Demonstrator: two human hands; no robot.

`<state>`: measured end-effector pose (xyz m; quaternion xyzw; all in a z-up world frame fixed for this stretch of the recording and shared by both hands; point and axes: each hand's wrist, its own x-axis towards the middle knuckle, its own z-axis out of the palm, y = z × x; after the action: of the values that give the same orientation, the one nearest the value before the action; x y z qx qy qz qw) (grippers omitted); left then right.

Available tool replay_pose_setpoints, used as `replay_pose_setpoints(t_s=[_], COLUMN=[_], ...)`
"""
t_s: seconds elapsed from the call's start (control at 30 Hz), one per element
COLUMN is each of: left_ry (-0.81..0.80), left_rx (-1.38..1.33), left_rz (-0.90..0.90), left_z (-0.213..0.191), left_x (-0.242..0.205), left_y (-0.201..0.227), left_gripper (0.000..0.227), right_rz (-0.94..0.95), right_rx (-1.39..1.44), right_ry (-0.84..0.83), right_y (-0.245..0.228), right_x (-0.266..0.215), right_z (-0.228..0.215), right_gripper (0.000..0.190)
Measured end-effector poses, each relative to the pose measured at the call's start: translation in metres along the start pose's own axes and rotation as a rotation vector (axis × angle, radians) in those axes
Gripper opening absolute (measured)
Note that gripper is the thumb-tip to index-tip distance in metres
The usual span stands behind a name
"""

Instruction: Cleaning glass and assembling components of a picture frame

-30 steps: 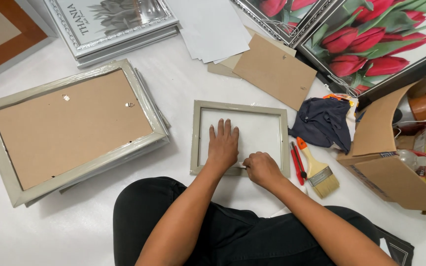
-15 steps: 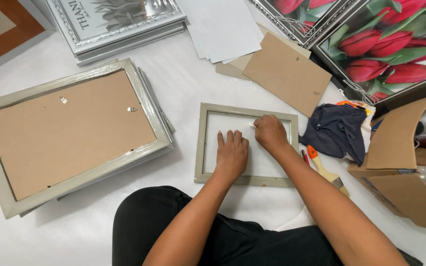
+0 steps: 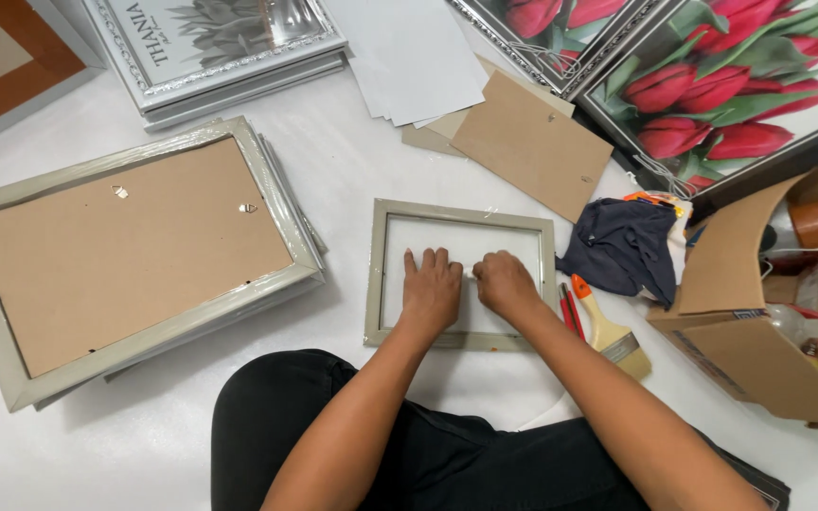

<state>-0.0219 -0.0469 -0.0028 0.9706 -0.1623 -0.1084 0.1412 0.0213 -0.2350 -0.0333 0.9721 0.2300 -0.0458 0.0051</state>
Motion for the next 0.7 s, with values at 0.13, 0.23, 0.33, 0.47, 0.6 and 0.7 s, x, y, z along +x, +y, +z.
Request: replay_pose_setpoints(t_s=[0.13, 0.23, 0.33, 0.47, 0.6, 0.7], left_ry=[-0.021, -0.046, -0.068, -0.098, -0.092, -0.124], left_rx=[-0.006, -0.011, -0.014, -0.035, -0.025, -0.015], left_rz=[0.003, -0.007, -0.019, -0.029, -0.036, -0.038], left_z=[0.008, 0.004, -0.003, 0.007, 0.009, 0.011], left_x=[0.000, -0.004, -0.009, -0.003, 0.003, 0.006], left_y=[0.001, 0.003, 0.007, 0.006, 0.004, 0.005], left_gripper=[0.049, 0.054, 0.061, 0.080, 0.080, 0.079], right_rz=[-0.032, -0.024, -0.003, 0.043, 0.071, 0.107], right_rx=[0.012, 0.044, 0.084, 0.071, -0.012, 0.017], right_ry=[-0.063, -0.142, -0.185, -0.118, 0.043, 0.084], right_y=[-0.017, -0.028, -0.034, -0.035, -0.013, 0.006], right_x=[-0.048, -0.072, -0.078, -0.069, -0.035, -0.003], right_z=[-0.008, -0.012, -0.015, -0.022, -0.006, -0.002], right_gripper=[0.009, 0.011, 0.009, 0.013, 0.011, 0.016])
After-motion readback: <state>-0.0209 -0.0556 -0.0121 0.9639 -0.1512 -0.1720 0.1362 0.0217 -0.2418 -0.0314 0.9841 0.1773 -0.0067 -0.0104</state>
